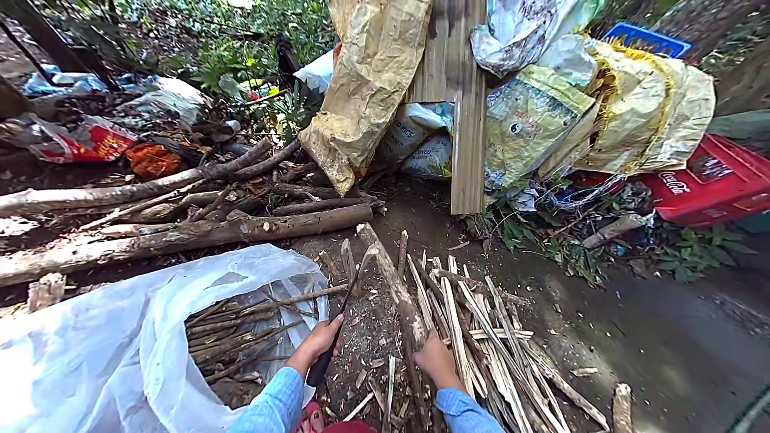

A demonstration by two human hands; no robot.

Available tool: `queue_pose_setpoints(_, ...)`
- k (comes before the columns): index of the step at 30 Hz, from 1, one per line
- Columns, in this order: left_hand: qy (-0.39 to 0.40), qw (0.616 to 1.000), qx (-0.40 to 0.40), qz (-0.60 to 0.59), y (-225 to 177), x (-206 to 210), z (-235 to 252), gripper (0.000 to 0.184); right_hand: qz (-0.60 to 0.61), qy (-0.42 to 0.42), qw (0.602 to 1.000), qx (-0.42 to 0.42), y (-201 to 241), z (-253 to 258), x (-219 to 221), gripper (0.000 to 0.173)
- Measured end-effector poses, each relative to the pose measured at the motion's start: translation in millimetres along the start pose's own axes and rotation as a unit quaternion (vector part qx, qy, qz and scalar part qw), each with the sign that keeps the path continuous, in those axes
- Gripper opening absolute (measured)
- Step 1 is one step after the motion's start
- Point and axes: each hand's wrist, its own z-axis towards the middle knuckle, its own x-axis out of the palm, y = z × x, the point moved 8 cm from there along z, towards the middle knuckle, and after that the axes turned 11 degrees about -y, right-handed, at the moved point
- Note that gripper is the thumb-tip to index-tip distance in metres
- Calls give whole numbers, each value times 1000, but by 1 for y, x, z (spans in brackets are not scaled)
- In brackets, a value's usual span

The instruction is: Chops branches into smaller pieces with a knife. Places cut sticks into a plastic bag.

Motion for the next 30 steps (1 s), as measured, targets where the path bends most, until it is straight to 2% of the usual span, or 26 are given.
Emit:
queue_pose_setpoints(3,-6,1000,2,19,10,-6,2,53,153,30,988,3,-3,-11,42,81)
queue_pose_setpoints(5,-10,1000,0,8,12,-1,4,53,254,37,966,19,-6,-18,63,73)
queue_pose_setpoints(7,-11,1000,-5,-4,11,5,8,53,278,18,960,31,-11,-21,61,66)
queue_pose_setpoints(10,-3,1000,-3,-3,8,8,17,52,277,-56,959,-11,-5,-20,12,72)
queue_pose_setpoints(13,4,1000,9,-4,5,12,21,52,310,-155,936,-66,18,-19,-54,82)
queue_pose_setpoints(16,4,1000,21,-4,4,16,23,50,311,-211,923,-85,36,-11,-79,88)
queue_pose_setpoints(18,2,1000,27,-1,4,17,26,49,219,-185,956,-62,32,2,-63,87)
queue_pose_setpoints(20,3,1000,21,2,6,17,28,50,57,-90,994,-22,16,17,-29,84)
queue_pose_setpoints(22,8,1000,1,16,9,18,29,52,-24,-6,1000,8,-4,24,5,81)
queue_pose_setpoints(23,12,999,-5,30,13,17,29,53,-10,15,1000,16,-12,22,19,81)
queue_pose_setpoints(25,13,999,-4,50,23,14,30,55,93,33,995,24,-22,11,47,79)
queue_pose_setpoints(28,8,999,-4,36,29,20,32,54,281,43,955,79,-38,-6,99,69)
queue_pose_setpoints(30,5,1000,-14,13,31,27,33,55,298,40,946,118,-48,-20,120,69)
